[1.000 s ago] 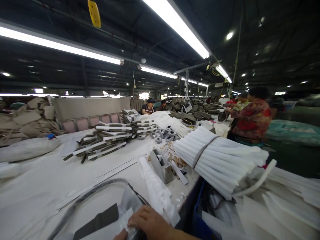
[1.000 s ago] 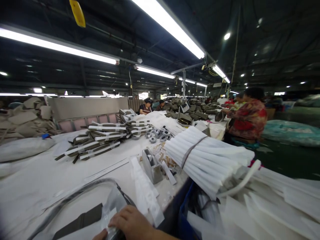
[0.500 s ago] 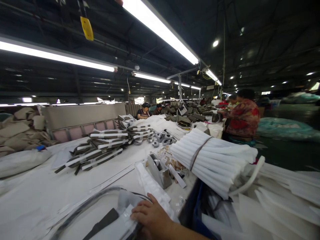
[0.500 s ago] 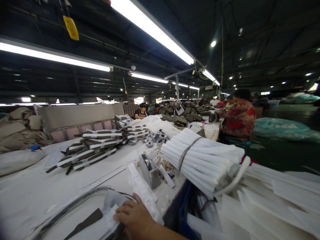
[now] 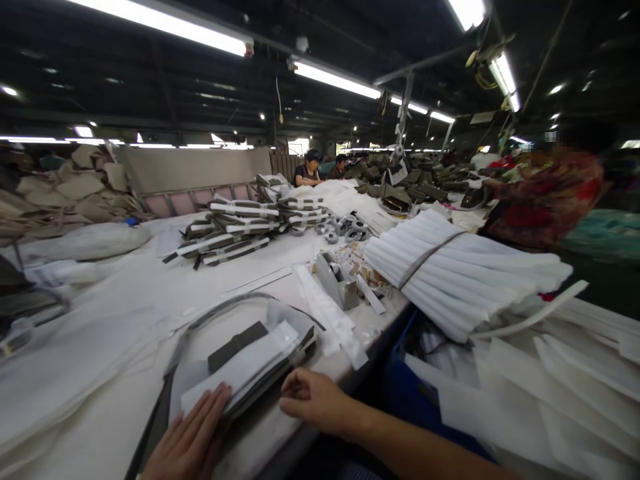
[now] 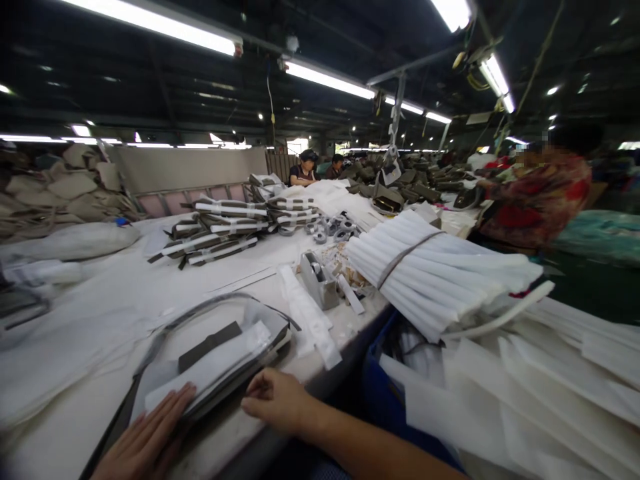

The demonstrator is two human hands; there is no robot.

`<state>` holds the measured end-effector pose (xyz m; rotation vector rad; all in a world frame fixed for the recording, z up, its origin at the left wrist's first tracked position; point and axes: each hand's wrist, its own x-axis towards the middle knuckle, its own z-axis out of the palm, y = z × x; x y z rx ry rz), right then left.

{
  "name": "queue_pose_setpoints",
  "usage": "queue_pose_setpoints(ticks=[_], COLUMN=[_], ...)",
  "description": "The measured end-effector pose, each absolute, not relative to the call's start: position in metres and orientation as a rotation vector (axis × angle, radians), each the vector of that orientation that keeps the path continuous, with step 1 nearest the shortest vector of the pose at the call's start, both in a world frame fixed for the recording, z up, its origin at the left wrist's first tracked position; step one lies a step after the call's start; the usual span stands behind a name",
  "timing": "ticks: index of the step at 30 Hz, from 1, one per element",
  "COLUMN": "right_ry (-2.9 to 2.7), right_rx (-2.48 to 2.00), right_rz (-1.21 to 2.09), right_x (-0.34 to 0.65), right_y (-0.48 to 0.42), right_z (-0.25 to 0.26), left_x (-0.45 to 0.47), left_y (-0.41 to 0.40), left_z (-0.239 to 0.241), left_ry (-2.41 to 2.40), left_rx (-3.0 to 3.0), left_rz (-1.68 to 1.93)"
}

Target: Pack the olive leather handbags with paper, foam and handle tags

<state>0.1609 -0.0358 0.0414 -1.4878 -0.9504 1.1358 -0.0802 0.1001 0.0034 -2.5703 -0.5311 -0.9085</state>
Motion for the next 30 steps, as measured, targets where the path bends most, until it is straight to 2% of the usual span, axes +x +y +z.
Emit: queue_pose_setpoints(ticks=[2,7,12,15,17,20,22,26,30], right_ry=[-0.712,-0.412,-0.515,-0.764,-1.080,-1.519,-1.648,-1.733,-1.700], right_rx=[-1.297,-1.032,-0.935,-1.045,-1.232,-1.497,-1.671,-1.985,-2.056], right_rz=[1.224,1.152,1.126,1.144,0.968,0.375,0.100,-0.032,-0.024], right_x=[0.151,0.128,0.120,0.136,0.161,0.219,0.261,0.322,0.337], right_y=[-0.033,-0.021,-0.002,0.002,-0.002,-0.015,-0.025,-0.034,-0.030], right_z=[0.049,0.053,0.059,0.063,0.064,0.064,0.062,0.050,0.038], left_x=[-0.077,-0.072,-0.073,-0.069,-0.066,-0.064,-0.065,-0.067,-0.067], left_y=[0.092,0.072,0.065,0.065,0.066,0.068,0.068,0.068,0.068], left_z=[0.011,0.019,0.018,0.016,0.015,0.013,0.012,0.009,0.009], left_ry=[-0.612,-0.794,-0.983,-1.054,-1.046,-0.992,-0.985,-1.022,-1.014], left_rx=[-2.559,-2.603,-2.614,-2.566,-2.558,-2.581,-2.594,-2.595,-2.598], left_rz=[-0.929,-0.976,-1.011,-1.033,-1.041,-1.051,-1.057,-1.064,-1.070])
